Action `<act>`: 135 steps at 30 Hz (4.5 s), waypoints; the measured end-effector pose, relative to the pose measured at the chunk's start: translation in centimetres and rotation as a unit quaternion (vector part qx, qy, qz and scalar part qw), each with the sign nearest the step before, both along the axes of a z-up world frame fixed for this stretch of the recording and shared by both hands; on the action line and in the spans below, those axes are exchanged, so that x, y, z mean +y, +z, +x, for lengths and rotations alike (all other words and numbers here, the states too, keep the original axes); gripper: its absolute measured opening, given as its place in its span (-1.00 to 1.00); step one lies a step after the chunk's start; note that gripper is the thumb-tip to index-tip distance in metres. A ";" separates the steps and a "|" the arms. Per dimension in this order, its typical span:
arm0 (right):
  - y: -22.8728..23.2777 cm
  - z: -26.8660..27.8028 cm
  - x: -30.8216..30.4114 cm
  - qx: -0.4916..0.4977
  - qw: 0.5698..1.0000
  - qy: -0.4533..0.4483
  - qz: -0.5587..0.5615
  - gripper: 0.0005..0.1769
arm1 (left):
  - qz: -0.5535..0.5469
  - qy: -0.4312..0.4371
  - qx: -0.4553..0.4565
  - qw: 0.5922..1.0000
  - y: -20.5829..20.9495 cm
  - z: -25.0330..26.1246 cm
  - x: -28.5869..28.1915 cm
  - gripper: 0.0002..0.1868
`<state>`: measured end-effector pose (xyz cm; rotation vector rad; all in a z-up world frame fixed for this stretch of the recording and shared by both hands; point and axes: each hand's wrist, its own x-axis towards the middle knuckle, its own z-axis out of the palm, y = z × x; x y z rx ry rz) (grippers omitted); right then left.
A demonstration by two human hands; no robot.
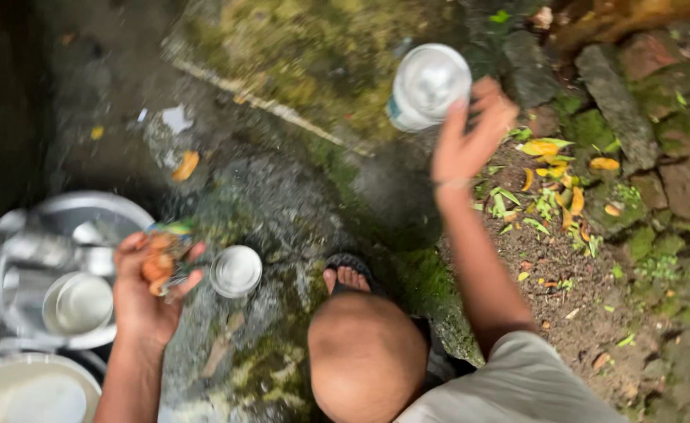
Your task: The person washes several metal pots, plates, cups, and a ladle by hand using a scrubber and water from a tap.
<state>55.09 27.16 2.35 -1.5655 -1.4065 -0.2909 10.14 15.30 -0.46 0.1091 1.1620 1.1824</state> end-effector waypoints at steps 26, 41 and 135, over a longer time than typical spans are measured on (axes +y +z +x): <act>-1.1 11.4 10.1 0.707 0.706 0.044 -0.018 -0.63 | 0.548 -0.422 0.593 0.413 0.9 38.2 26.1 -0.65; -3.9 9.0 11.3 0.707 0.704 0.026 -0.060 -0.61 | 0.342 -0.404 0.722 0.446 -6.0 44.3 26.9 -0.84; -16.4 -27.7 -4.5 0.908 0.103 0.253 -0.317 -0.50 | 0.113 0.248 0.569 0.776 -9.1 10.5 2.9 -0.78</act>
